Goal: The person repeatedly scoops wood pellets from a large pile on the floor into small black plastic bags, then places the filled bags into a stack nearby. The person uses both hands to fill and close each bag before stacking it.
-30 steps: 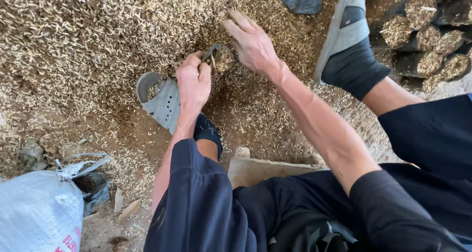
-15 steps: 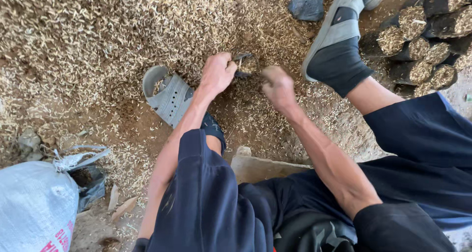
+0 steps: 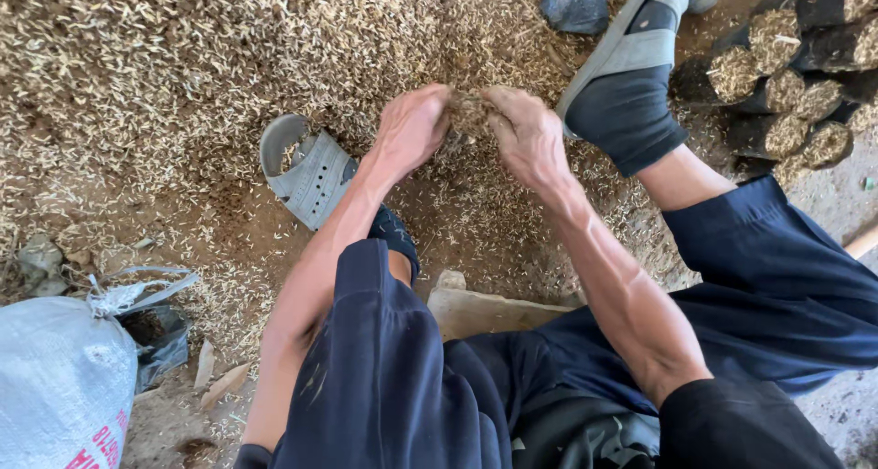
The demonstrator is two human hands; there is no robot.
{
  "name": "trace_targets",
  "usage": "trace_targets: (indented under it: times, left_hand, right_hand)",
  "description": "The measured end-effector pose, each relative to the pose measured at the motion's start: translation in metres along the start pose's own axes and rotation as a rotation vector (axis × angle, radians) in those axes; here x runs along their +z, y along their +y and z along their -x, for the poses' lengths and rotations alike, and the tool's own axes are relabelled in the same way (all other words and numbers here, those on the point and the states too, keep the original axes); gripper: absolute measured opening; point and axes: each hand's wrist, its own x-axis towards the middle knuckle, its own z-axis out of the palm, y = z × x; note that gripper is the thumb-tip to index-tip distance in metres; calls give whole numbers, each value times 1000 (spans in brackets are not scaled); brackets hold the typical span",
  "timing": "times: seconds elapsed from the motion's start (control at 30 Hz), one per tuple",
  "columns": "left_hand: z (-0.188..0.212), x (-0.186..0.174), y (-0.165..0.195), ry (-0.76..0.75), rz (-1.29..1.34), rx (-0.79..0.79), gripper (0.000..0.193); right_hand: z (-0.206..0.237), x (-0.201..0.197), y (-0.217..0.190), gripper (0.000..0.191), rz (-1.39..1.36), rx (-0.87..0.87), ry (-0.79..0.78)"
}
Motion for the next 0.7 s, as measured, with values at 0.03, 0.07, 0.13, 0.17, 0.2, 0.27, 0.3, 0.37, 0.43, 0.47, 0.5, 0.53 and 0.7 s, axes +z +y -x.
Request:
trace_targets:
  times: [0.03,0.07,0.13,0.17,0.2,0.27,0.3,0.37,0.43,0.47,0.5,0.53,0.7]
  left_hand:
    - [-3,0,-2,-40,-21,-9,14]
    - [-8,2,-5,-81,-40,-15,14]
    - [-14,5,-7,-188,-60,-84,17]
    - [-16,7,-7,-254,-58,-152,19]
    - [-17,8,-7,-319,-56,-222,20]
    - [-18,11,-6,-253,-151,-108,12]
    - [-18,11,-5,-220,-199,-53,8]
    - [-16,10,-3,-145,-155,-127,10]
    - [-16,8,0,-146,-139,-228,9]
    - [-14,7,1,-190,-146,-306,16]
    - [-12,6,3,-235,-155,-386,25]
    - [-12,5,3,-236,-143,-378,21]
    - [-10,-4,8,-99,-18,-238,17]
  right_hand:
    - [-3,1,6,38,64,-226,81]
    - [-8,3,14,40,52,-247,36]
    - [-18,10,28,47,29,-288,-44]
    - [-25,16,34,43,4,-156,-99]
    - [-30,20,38,40,-23,-25,-160]
    - [-41,30,43,36,2,78,-202]
    - [-46,35,44,36,56,50,-178]
    - [-54,42,43,36,105,71,-162]
    - [-56,46,41,38,109,161,-163]
    - [-55,47,41,38,103,207,-179]
    - [-52,46,41,39,94,253,-196]
    - [-48,45,42,40,84,300,-213]
    - [5,35,54,52,40,-3,-44]
